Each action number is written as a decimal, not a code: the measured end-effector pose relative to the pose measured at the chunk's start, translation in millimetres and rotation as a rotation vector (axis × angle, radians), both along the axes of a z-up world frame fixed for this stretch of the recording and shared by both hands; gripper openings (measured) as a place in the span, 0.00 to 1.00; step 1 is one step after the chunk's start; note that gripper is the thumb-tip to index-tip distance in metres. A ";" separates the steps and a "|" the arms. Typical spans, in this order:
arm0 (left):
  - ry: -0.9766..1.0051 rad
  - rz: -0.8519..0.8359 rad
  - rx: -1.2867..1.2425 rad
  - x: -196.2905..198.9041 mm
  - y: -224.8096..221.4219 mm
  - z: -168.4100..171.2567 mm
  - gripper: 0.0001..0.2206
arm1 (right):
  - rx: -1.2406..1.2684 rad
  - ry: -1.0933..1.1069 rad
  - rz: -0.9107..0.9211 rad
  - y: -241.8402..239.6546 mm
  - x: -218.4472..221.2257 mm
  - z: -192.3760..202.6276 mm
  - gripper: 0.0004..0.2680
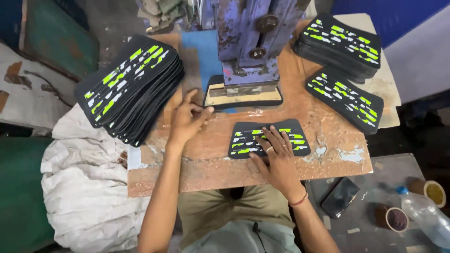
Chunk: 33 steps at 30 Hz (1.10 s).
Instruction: Stamping and stacking material components using an industrial machine on a workbench.
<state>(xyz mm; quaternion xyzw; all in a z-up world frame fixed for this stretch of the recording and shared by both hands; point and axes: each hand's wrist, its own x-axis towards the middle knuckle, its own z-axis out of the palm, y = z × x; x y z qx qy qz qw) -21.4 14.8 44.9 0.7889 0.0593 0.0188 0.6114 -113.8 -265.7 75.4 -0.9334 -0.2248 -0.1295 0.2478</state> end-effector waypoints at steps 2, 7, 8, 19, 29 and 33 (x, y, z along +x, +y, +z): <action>0.008 -0.121 -0.128 14.6 -1.0 -3.1 0.30 | 0.000 -0.004 0.003 -1.3 -0.1 -2.8 0.17; 0.043 -0.154 -0.179 14.5 -8.4 -23.4 0.26 | -0.042 -0.004 0.051 5.4 -19.5 3.0 0.20; 0.070 -0.157 -0.167 10.0 -9.5 -16.0 0.24 | -0.055 -0.027 0.100 9.3 -24.9 7.3 0.23; 0.376 -0.154 0.002 -151.5 129.8 -21.2 0.14 | -0.255 -0.110 0.005 21.4 49.9 -12.0 0.31; 0.278 -0.172 -0.134 -135.8 118.9 -40.8 0.11 | -0.315 -0.045 0.087 97.4 68.1 5.0 0.28; 0.291 -0.174 -0.082 -127.5 120.0 -29.7 0.11 | -0.260 -0.089 0.117 75.5 67.1 -4.5 0.27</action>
